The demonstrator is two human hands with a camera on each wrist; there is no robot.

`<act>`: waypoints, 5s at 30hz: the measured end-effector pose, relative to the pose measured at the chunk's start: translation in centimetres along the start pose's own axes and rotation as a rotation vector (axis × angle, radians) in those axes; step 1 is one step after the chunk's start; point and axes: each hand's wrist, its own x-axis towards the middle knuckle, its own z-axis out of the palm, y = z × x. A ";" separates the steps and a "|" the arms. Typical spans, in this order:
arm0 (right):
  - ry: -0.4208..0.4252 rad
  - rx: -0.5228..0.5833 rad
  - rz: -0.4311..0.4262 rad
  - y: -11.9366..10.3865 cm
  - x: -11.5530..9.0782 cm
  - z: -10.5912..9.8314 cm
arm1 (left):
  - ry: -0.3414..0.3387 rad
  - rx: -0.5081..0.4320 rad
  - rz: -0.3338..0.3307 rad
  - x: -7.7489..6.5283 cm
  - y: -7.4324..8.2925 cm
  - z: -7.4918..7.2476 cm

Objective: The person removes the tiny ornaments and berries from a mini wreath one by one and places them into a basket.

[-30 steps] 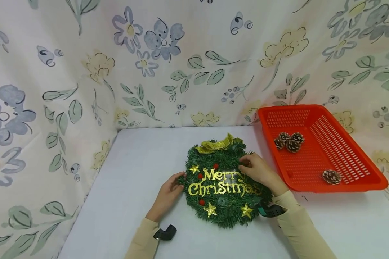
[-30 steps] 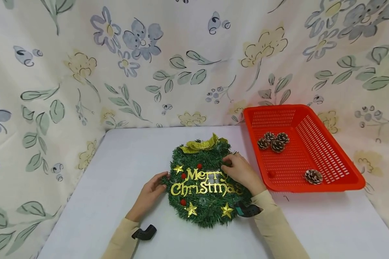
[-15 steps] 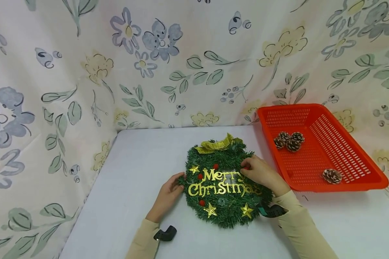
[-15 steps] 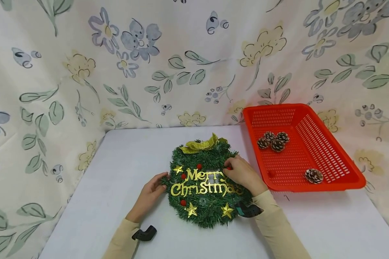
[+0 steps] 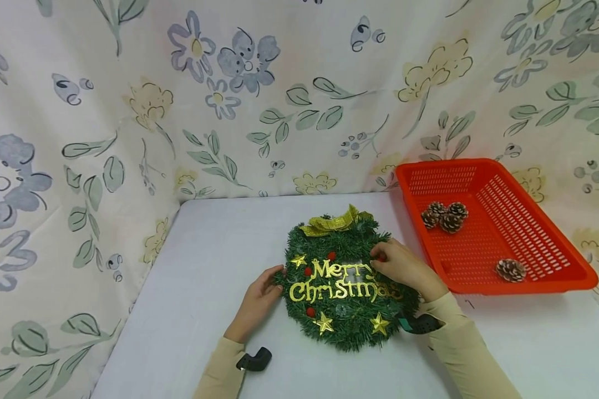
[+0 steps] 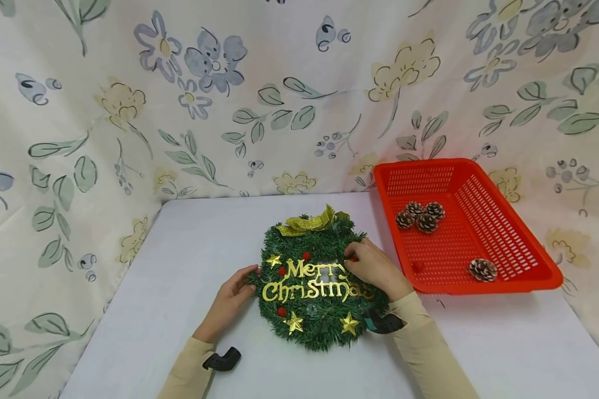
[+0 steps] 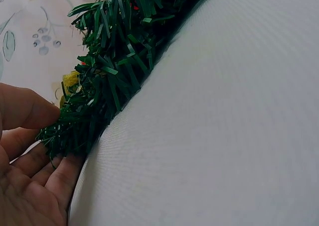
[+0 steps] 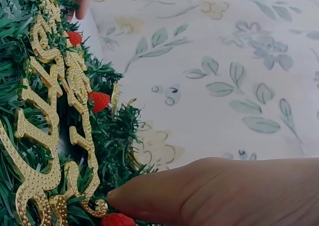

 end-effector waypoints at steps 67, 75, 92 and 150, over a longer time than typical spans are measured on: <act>0.108 0.213 -0.027 -0.6 -0.3 -1.7 | -0.017 -0.021 -0.004 0.1 -0.3 0.0; 0.147 0.190 -0.047 -0.6 -0.7 -2.1 | -0.018 -0.022 -0.018 0.1 -0.4 -0.1; 0.192 0.321 -0.024 -0.6 -1.5 -3.6 | -0.024 -0.015 -0.008 0.2 -0.5 -0.1; 0.423 0.444 0.079 2.5 -4.8 -8.4 | -0.001 0.013 -0.020 0.2 0.0 0.0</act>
